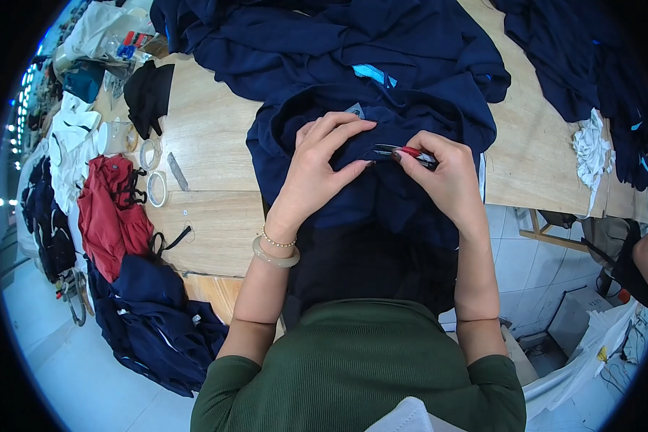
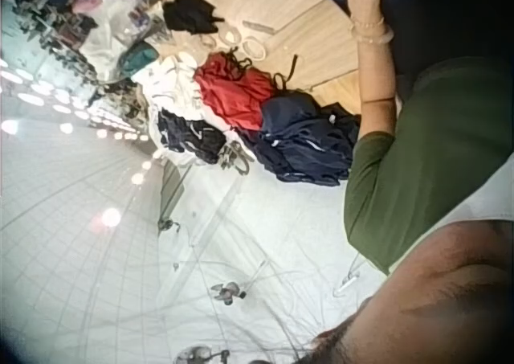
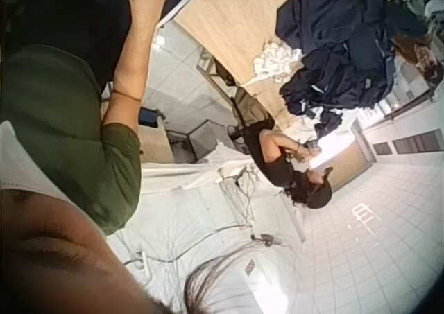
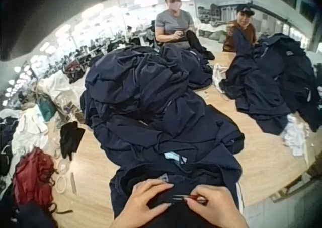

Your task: The worker is using thread snips to trim loose threads from the seams and waistband of blue athletic trousers.

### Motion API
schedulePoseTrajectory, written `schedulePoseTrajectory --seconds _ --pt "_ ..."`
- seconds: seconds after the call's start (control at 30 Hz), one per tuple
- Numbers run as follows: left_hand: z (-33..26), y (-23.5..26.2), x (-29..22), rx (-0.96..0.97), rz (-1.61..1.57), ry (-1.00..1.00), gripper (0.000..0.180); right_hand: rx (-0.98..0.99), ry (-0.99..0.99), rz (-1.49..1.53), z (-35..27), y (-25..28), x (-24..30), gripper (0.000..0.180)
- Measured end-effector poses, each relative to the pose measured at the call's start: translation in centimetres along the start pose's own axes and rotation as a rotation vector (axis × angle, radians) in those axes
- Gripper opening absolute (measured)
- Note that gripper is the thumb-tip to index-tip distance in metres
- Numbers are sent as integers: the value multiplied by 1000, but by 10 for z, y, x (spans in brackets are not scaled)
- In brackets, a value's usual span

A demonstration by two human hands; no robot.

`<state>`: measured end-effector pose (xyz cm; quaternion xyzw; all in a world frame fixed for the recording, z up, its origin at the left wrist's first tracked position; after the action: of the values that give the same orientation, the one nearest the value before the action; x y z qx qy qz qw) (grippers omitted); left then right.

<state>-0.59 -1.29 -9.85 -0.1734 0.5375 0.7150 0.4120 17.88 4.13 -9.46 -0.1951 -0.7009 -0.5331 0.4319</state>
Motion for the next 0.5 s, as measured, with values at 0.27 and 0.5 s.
schedulePoseTrajectory --seconds 0.27,0.5 --pt "1 -2 -1 -4 -6 -11 50 13 10 194 2 -11 -2 13" --pt "3 0 5 -12 -126 22 48 66 -41 522 9 -17 -11 11"
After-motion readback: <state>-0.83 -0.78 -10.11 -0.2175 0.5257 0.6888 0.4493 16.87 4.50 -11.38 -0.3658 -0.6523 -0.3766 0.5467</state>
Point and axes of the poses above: each hand's wrist, its own z-axis towards the middle knuckle, its own y-axis out of the back of the hand, x = y × z, the point moved 5 cm from there along z, towards the middle knuckle, and after that the axes turned 11 degrees about -y, right-handed, at the moved point
